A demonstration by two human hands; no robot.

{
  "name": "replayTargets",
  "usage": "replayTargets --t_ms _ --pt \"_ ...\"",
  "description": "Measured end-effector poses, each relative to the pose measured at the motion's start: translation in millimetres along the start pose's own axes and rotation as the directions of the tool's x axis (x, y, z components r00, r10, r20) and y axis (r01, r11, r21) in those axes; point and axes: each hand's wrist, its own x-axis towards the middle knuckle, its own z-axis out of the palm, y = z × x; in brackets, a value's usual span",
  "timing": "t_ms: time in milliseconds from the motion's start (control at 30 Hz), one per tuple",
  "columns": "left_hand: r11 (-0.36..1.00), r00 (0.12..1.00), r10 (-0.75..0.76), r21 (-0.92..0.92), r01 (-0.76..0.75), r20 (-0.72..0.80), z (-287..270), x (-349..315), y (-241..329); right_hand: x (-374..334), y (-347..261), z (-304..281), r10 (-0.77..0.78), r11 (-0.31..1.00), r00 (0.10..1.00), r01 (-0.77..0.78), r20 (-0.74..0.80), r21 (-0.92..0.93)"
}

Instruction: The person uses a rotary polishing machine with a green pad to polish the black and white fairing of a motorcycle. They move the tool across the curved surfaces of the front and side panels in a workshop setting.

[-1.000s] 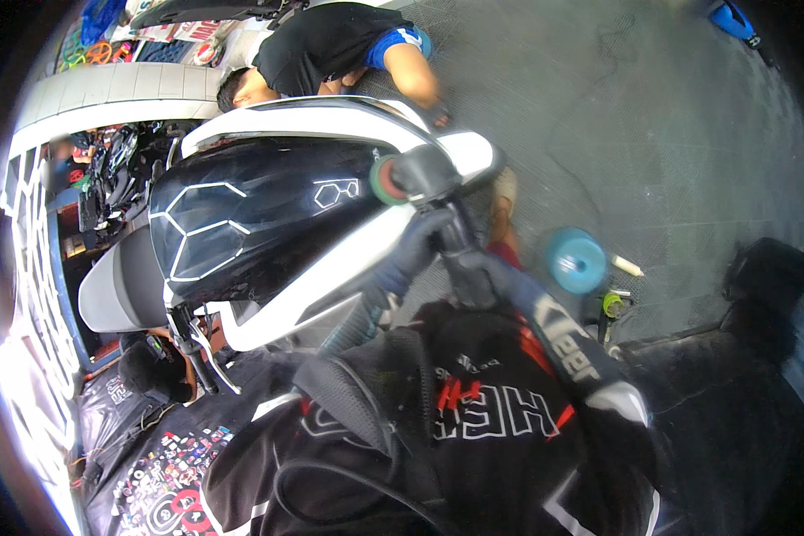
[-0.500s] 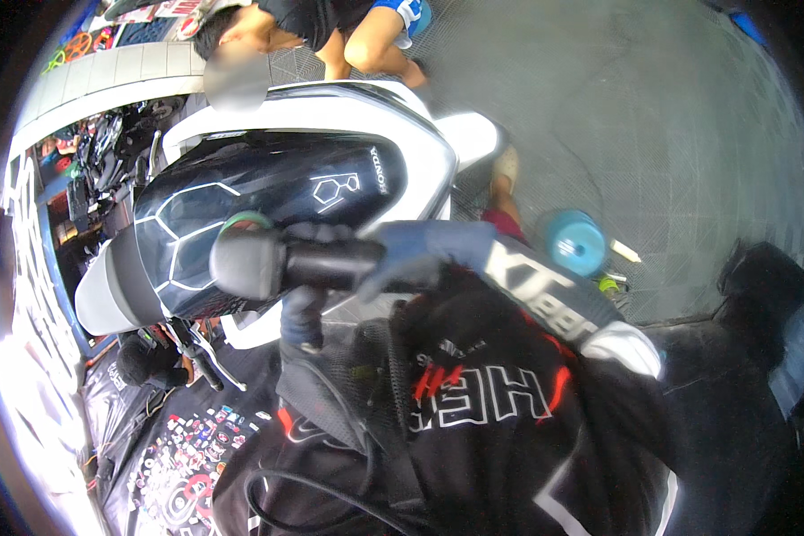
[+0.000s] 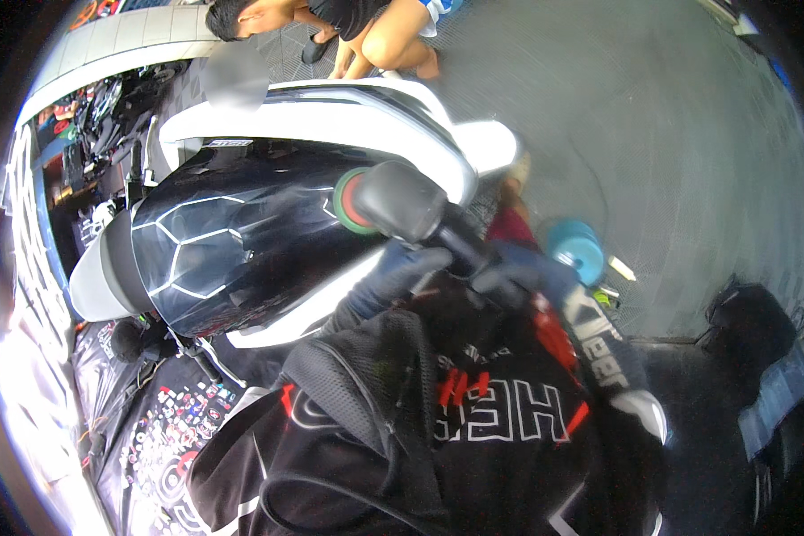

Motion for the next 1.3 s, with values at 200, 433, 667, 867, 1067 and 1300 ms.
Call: replayTargets --t_ms 200,433,667,867,1067,1300 --pt "0.982 0.983 0.175 -0.080 -0.170 0.051 -8.1 -18.1 41.6 5.6 -77.5 29.1 0.070 0.978 0.997 -0.074 -0.027 -0.193" --pt "0.921 0.944 0.313 -0.211 -0.328 -0.102 -19.9 -59.5 81.7 73.7 -151.0 53.3 -0.020 0.826 0.988 0.103 0.154 -0.555" --pt "0.980 1.000 0.001 -0.198 -0.002 -0.004 -5.2 12.8 45.9 22.6 -137.7 -28.7 0.403 0.901 0.910 -0.377 0.096 -0.214" --pt "0.982 0.998 -0.048 -0.181 0.053 0.033 18.4 62.5 33.1 -13.4 -100.9 -73.6 0.314 0.948 0.949 -0.314 0.023 0.052" --pt "0.951 0.996 0.084 -0.300 -0.074 0.022 2.6 24.7 62.8 43.1 -156.6 -38.5 0.075 0.909 0.975 0.019 0.208 -0.416" --pt "0.910 0.922 0.336 -0.187 -0.370 -0.191 -12.4 -14.8 108.6 99.2 -201.5 -3.5 0.176 0.773 0.939 0.055 0.296 -0.632"
